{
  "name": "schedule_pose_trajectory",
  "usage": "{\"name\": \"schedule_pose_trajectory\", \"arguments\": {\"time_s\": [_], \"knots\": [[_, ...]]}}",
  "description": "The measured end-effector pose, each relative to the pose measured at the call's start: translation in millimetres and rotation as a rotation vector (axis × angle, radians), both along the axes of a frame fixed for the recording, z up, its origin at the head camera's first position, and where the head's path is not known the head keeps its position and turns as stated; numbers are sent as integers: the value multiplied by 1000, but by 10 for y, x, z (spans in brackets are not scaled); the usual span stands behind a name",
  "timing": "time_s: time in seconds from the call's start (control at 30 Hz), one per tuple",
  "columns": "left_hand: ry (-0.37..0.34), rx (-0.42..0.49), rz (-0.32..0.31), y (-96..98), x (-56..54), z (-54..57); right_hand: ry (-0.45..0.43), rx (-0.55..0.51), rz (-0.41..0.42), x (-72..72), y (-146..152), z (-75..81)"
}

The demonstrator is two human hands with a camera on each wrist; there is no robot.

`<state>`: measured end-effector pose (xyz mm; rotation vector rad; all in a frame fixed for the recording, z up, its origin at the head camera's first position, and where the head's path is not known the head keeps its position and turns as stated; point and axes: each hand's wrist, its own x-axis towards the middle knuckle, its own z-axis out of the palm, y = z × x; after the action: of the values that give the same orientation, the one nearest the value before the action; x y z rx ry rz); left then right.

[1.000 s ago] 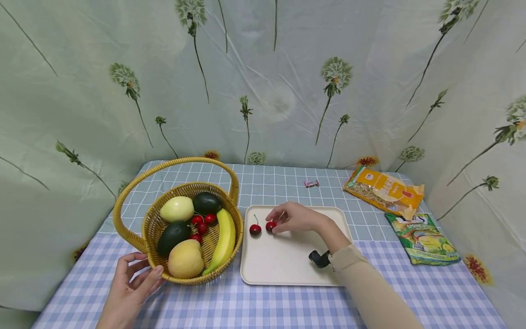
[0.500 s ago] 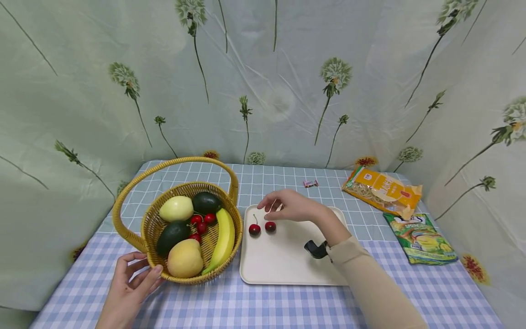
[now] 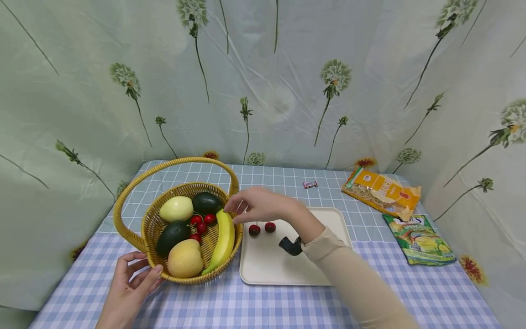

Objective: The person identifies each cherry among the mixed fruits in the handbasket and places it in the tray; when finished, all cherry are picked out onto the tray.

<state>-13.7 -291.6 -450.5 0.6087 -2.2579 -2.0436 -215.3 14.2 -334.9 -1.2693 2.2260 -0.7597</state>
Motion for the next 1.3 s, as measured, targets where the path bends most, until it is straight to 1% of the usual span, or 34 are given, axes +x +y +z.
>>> {"name": "schedule_pose_trajectory", "arguments": {"time_s": [0.13,0.37,0.43,0.53,0.67,0.8,1.1,1.2,1.3], "knots": [[9,8,3,6,4,2,3,39,27,1,-215,8],[9,14,6,7,-5,9,0,82,61,-71,-560,-3],[6,14,6,7,-13,15,15,102,70,-79,-653,18],[8,13,5,6,-24,22,63,158,80,-85,-789,39],[11,10,0,-1,-32,22,79,217,60,-86,-945,19],[-9,10,-6,-11,-18,10,76,262,50,-79,-1065,-73],[-10,3,-9,-8,-10,20,101,346,-1,-71,-1239,-182],[-26,-3,-9,-6,-15,29,85,354,-4,-74,-1269,-209],[-43,-1,-12,-6,-18,31,49,364,-10,-76,-1292,-234]]}}
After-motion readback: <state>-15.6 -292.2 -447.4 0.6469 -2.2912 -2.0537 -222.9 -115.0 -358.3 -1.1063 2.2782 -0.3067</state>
